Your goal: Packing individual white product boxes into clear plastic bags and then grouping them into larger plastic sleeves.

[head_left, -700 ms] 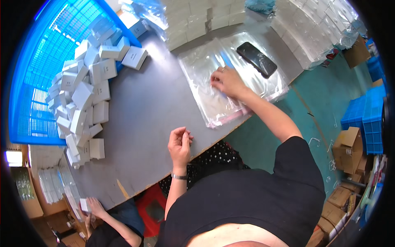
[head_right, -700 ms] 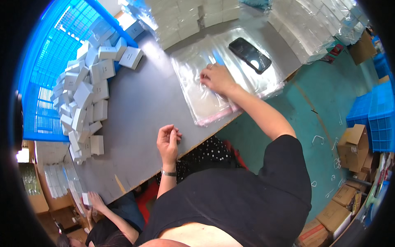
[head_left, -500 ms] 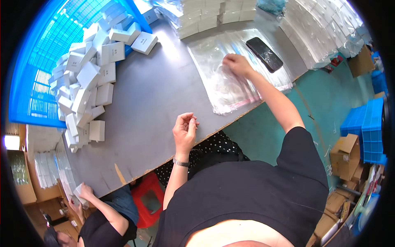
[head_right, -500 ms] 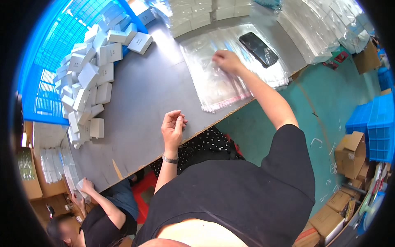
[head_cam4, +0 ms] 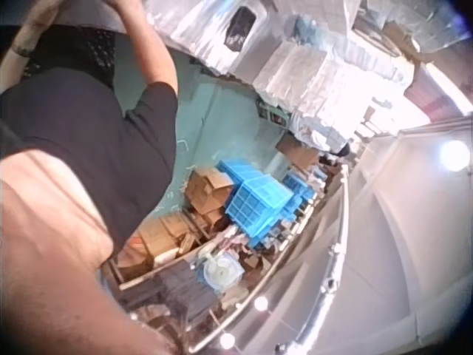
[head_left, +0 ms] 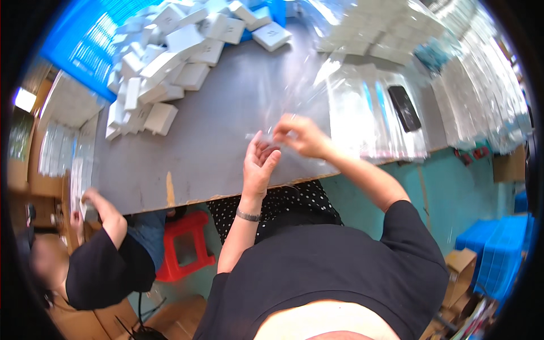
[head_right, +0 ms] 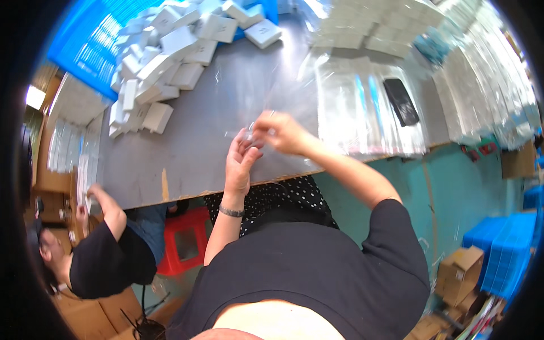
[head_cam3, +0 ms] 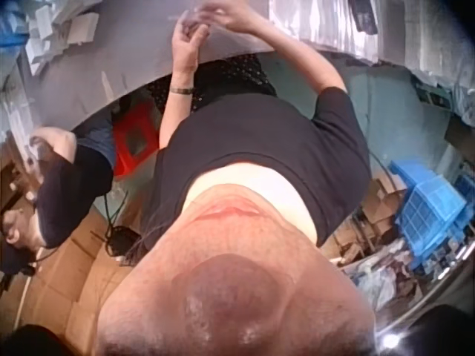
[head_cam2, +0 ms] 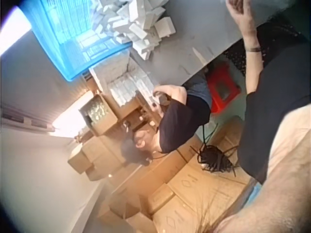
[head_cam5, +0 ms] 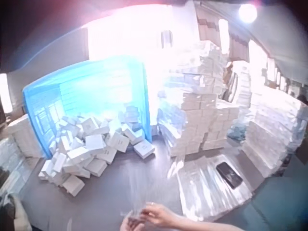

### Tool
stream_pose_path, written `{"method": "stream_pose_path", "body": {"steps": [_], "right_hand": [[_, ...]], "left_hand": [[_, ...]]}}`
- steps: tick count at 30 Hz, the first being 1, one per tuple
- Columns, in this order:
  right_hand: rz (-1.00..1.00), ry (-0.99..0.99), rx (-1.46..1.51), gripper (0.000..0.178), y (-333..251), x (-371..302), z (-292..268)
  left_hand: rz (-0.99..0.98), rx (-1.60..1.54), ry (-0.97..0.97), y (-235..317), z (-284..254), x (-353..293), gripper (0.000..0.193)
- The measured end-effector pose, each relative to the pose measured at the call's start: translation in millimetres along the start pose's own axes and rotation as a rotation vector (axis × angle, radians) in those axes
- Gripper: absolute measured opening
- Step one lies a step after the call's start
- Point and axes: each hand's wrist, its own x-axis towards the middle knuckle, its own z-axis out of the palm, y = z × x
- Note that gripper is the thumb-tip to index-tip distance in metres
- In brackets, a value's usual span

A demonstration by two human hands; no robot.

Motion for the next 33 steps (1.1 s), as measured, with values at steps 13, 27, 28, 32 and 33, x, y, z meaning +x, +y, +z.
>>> {"method": "stream_pose_path", "body": {"steps": [13,27,28,32,33], "right_hand": [[0.230,0.329,-1.016,0.083,152,208,-10],[0.077,0.184,-1.173,0.079,227,300,-83],[0.117,0.267,-1.194,0.079,243,316,-85],[0.413,0.256,-0.762,0.078,242,335,-85],[0.414,0.244,-0.747,0.078,244,328,-80]], "left_hand": [[-0.093,0.535,0.869,59,-134,-120,0.027],[-0.029,1.579,0.226,43,-98,-12,0.082],[-0.043,1.654,0.214,40,-97,-6,0.082],[-0.118,1.725,0.243,44,-96,-4,0.081],[-0.120,1.722,0.250,46,-94,-4,0.081]]}}
